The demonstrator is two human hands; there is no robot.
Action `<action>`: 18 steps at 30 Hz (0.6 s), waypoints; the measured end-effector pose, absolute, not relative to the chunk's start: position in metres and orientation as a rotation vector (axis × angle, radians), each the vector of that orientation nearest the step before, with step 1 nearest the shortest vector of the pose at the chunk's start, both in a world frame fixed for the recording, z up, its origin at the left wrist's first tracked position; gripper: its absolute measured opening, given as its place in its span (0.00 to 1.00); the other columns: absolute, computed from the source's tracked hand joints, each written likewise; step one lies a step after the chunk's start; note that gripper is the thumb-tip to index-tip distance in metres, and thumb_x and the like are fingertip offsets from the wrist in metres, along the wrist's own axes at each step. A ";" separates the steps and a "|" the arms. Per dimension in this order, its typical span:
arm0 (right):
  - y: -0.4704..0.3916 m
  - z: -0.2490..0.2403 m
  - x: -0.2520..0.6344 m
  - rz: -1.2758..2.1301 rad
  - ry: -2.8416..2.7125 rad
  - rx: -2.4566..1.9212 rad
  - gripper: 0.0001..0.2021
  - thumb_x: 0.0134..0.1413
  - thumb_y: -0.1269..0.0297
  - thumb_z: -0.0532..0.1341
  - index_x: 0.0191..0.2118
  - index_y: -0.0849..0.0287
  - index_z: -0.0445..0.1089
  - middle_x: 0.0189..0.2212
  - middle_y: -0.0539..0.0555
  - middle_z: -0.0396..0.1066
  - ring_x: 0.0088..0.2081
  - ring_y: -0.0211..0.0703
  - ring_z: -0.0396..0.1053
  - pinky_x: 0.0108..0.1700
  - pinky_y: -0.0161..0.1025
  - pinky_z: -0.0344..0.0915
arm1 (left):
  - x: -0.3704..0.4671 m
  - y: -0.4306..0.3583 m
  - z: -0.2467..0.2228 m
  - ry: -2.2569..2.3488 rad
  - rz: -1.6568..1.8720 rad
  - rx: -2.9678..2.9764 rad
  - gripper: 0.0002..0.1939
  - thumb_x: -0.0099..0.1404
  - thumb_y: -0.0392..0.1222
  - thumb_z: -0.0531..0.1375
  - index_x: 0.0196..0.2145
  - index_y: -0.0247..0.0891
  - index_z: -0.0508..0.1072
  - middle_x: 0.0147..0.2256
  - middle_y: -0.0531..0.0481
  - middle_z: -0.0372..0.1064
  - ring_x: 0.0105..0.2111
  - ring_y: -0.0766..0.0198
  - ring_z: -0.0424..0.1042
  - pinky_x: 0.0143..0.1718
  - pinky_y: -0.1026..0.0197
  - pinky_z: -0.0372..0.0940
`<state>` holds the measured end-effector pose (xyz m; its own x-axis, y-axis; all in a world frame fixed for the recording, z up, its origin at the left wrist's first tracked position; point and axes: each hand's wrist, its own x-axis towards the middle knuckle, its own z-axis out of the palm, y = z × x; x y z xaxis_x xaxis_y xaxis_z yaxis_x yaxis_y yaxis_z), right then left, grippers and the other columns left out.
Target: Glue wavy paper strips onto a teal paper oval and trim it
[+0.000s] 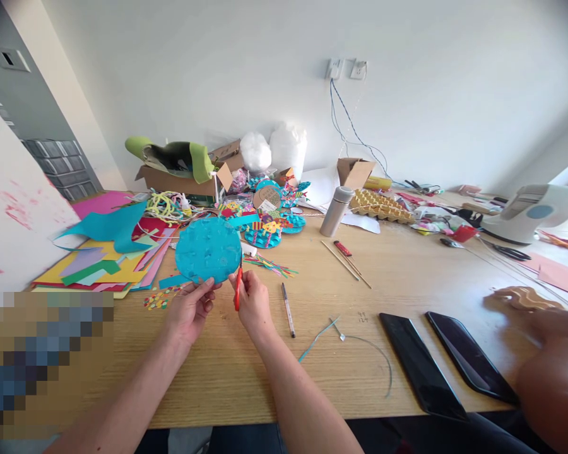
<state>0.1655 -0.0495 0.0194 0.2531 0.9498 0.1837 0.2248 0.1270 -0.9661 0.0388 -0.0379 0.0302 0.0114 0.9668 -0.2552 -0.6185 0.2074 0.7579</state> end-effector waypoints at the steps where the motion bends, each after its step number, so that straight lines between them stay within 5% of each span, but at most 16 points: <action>1: -0.050 0.020 0.166 0.774 -1.224 -1.364 0.25 0.51 0.35 0.55 0.24 0.53 0.54 0.14 0.44 0.57 0.19 0.36 0.53 0.22 0.36 0.48 | 0.039 -0.038 0.030 0.867 1.323 0.510 0.19 0.33 0.39 0.76 0.21 0.33 0.72 0.24 0.45 0.76 0.19 0.73 0.65 0.15 0.72 0.54; 18: -0.048 0.022 0.174 0.769 -1.264 -1.382 0.24 0.53 0.36 0.54 0.25 0.55 0.58 0.15 0.45 0.60 0.19 0.36 0.57 0.23 0.35 0.49 | 0.036 -0.036 0.031 0.898 1.306 0.541 0.18 0.33 0.39 0.76 0.21 0.33 0.73 0.22 0.45 0.75 0.18 0.73 0.64 0.14 0.73 0.54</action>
